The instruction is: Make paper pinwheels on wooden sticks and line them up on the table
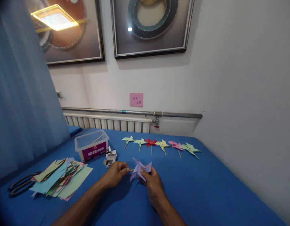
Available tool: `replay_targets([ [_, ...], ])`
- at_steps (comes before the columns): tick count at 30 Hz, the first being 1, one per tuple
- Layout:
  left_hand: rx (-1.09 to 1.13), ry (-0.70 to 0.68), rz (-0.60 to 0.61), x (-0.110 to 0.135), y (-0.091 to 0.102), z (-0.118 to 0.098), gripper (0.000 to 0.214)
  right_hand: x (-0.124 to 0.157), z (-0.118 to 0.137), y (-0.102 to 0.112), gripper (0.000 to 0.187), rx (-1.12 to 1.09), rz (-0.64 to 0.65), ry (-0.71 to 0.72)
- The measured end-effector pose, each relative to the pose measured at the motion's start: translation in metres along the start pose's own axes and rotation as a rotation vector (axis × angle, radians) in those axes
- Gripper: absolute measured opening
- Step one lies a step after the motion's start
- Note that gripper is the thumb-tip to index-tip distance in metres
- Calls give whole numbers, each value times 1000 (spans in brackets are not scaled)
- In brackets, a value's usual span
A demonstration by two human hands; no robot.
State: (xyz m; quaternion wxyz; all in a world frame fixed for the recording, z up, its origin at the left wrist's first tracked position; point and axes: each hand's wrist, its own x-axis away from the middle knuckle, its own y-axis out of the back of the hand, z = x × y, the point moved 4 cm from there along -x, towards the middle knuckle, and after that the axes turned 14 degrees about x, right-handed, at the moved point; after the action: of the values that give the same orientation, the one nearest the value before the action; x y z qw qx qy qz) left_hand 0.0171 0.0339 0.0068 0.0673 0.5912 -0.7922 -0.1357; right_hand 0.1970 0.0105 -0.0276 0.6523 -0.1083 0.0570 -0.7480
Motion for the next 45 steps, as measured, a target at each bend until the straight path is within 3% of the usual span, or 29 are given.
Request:
replay_targets([
  [30,-27,-35,-11,1,0,-2,17,-1,0,-1,44,-31,-2,-28],
  [45,-41,-30,-18,4,-5,-7,18,-5,-2,3,34,3,-19,6],
])
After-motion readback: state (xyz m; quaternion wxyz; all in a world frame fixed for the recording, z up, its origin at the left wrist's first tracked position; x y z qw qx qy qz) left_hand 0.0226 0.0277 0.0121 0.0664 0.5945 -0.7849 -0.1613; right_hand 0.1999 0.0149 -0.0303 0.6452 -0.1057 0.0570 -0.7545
